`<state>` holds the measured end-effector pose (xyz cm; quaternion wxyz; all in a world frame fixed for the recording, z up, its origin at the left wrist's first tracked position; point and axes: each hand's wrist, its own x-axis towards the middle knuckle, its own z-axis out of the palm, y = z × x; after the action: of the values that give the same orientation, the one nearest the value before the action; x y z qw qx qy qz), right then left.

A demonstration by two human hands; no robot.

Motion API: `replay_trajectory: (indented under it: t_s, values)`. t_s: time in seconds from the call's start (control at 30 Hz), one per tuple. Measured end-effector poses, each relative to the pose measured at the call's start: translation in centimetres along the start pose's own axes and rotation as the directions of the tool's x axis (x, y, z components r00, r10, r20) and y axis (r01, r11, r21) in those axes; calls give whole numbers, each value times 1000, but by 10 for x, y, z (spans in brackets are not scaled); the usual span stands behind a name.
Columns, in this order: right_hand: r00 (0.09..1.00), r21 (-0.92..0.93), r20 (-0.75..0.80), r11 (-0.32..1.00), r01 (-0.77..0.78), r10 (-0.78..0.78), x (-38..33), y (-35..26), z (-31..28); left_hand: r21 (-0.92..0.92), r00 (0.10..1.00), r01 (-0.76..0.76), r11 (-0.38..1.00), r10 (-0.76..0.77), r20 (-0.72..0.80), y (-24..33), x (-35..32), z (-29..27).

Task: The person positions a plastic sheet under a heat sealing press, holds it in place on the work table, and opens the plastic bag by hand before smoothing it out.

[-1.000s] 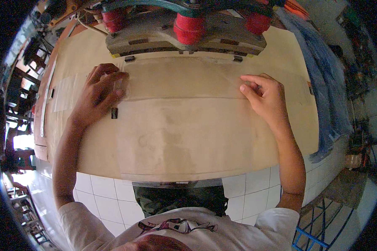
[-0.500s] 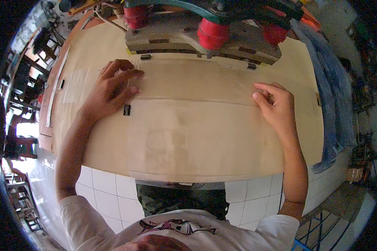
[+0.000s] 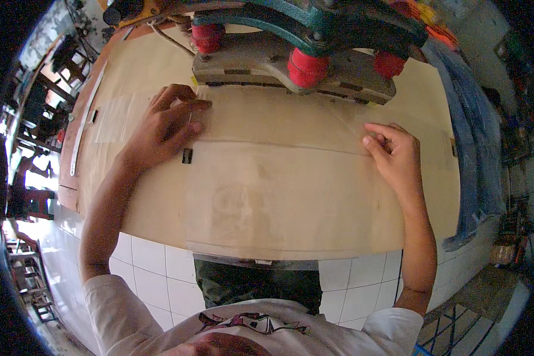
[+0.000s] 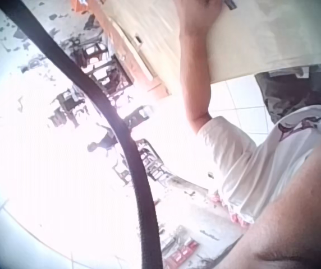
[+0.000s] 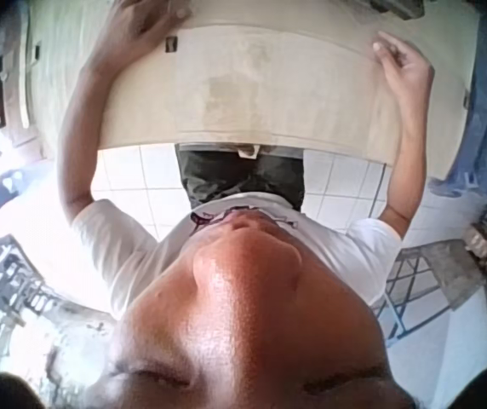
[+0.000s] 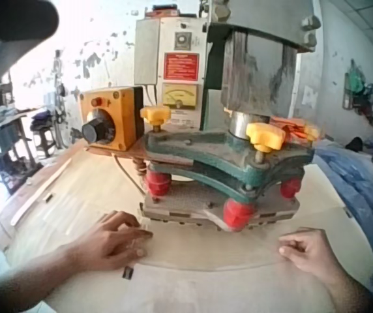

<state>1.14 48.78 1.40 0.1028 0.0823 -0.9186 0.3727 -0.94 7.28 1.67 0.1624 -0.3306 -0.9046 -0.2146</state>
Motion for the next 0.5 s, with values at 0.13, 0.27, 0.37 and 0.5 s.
replay_trajectory:
  t_s: [0.13, 0.27, 0.37, 0.5]
  values:
    - [1000, 1, -1, 1000, -10, 10, 0, 0, 1, -14, 1000, 8, 1000, -8, 9, -2, 0, 0]
    - [1000, -11, 0, 1000, -5, 5, 0, 1, 0, -6, 1000, 0, 1000, 0, 3, -3, -1, 1]
    - [1000, -9, 1, 1000, -18, 18, 0, 1, -1, -23, 1000, -3, 1000, 3, -4, -2, -1, 1]
    - [1000, 3, 0, 1000, 7, -7, 0, 2, 0, -12, 1000, 1, 1000, -1, 1, -1, -1, 0]
